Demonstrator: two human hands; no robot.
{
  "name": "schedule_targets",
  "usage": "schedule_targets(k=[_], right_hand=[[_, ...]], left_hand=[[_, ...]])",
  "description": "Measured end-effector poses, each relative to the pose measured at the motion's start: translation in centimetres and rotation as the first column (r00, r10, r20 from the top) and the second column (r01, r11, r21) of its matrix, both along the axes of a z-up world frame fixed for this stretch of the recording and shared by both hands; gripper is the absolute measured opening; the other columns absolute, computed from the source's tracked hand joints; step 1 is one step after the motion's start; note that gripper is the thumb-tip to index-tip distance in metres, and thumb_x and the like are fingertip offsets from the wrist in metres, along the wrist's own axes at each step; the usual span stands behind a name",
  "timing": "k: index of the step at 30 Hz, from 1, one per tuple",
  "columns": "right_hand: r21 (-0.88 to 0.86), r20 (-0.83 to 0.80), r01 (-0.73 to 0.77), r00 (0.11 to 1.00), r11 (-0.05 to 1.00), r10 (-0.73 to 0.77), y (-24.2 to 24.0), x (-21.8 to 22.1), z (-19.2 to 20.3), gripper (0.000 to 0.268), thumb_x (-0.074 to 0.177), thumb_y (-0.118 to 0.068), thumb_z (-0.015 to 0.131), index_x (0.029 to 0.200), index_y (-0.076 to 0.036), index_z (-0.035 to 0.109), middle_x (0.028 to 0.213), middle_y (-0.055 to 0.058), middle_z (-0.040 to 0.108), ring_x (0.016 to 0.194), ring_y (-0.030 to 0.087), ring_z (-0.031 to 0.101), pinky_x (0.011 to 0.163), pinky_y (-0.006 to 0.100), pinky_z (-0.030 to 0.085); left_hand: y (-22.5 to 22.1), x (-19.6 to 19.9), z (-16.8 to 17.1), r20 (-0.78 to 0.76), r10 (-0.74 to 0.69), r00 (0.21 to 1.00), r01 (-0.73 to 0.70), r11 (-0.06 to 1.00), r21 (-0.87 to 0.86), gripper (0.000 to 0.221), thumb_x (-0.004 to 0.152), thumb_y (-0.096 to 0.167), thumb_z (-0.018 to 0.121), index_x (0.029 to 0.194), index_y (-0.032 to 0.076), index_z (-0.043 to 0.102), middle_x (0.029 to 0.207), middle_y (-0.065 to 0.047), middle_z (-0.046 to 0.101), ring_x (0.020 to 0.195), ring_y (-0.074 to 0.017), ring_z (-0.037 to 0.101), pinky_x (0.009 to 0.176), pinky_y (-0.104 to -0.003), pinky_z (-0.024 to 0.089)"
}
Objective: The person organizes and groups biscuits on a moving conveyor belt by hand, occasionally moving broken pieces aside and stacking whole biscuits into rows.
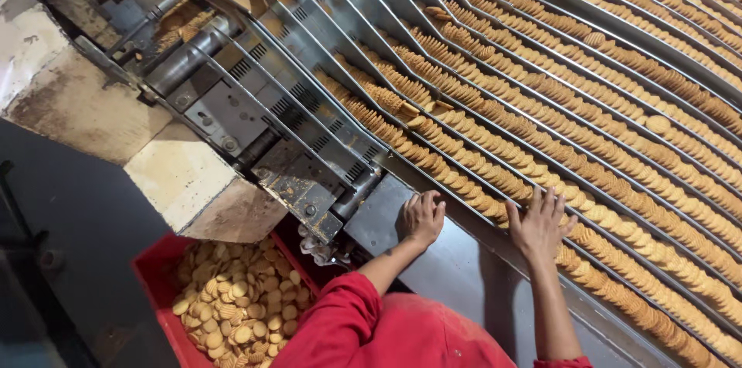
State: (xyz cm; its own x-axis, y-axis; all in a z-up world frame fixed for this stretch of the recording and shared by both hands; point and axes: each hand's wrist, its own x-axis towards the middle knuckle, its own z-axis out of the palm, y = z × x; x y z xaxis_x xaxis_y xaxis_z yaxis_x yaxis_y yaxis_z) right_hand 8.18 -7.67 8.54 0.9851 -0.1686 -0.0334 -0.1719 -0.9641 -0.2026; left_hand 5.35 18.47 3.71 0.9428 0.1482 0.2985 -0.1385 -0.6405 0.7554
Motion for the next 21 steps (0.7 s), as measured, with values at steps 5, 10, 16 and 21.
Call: schedule_targets(k=[5, 10, 16, 21], right_hand=[[0.013, 0.238, -0.143, 0.962, 0.990, 0.135, 6.0, 3.7, 1.2, 0.083, 0.099, -0.067, 0.037, 0.157, -0.007, 0.038, 0.165, 0.021, 0.027, 0.152, 0.040, 0.022, 0.119, 0.064, 0.016], [0.111, 0.358, -0.246, 0.914, 0.963, 0.193, 13.6, 10.7, 2.4, 0.058, 0.099, -0.043, 0.062, 0.142, -0.004, 0.055, 0.145, 0.018, 0.053, 0.133, 0.036, 0.047, 0.116, 0.047, 0.038], [0.008, 0.207, -0.272, 0.942, 0.962, 0.265, 18.2, 20.4, 2.1, 0.052, 0.090, -0.034, 0.072, 0.134, -0.009, 0.060, 0.132, 0.016, 0.058, 0.119, 0.036, 0.052, 0.103, 0.045, 0.044], [-0.059, 0.028, -0.177, 0.983, 0.982, 0.179, 19.2, 25.7, 0.8, 0.040, 0.088, -0.027, 0.071, 0.127, -0.019, 0.069, 0.122, 0.010, 0.064, 0.113, 0.031, 0.057, 0.097, 0.043, 0.049]], left_hand=[[2.5, 0.6, 1.0, 0.114, -0.360, 0.926, 0.365, 0.930, -0.034, 0.025, 0.085, 0.016, 0.066, 0.108, 0.012, 0.061, 0.094, -0.009, 0.064, 0.093, -0.0299, 0.064, 0.084, -0.046, 0.050], [7.9, 8.2, 1.5, 0.343, -0.431, 0.835, 0.419, 0.901, 0.113, 0.027, 0.079, 0.004, 0.067, 0.104, 0.011, 0.063, 0.098, -0.011, 0.063, 0.094, -0.0325, 0.063, 0.084, -0.045, 0.054], [15.3, 22.7, 3.8, 0.328, -0.414, 0.849, 0.247, 0.860, 0.446, 0.051, 0.066, 0.001, 0.063, 0.117, 0.008, 0.066, 0.109, -0.017, 0.065, 0.105, -0.0339, 0.059, 0.086, -0.048, 0.048], [16.8, 31.5, 0.6, 0.053, -0.653, 0.755, 0.472, 0.598, 0.647, 0.026, 0.075, 0.004, 0.069, 0.100, 0.011, 0.066, 0.106, -0.012, 0.065, 0.107, -0.0314, 0.059, 0.092, -0.045, 0.049]])
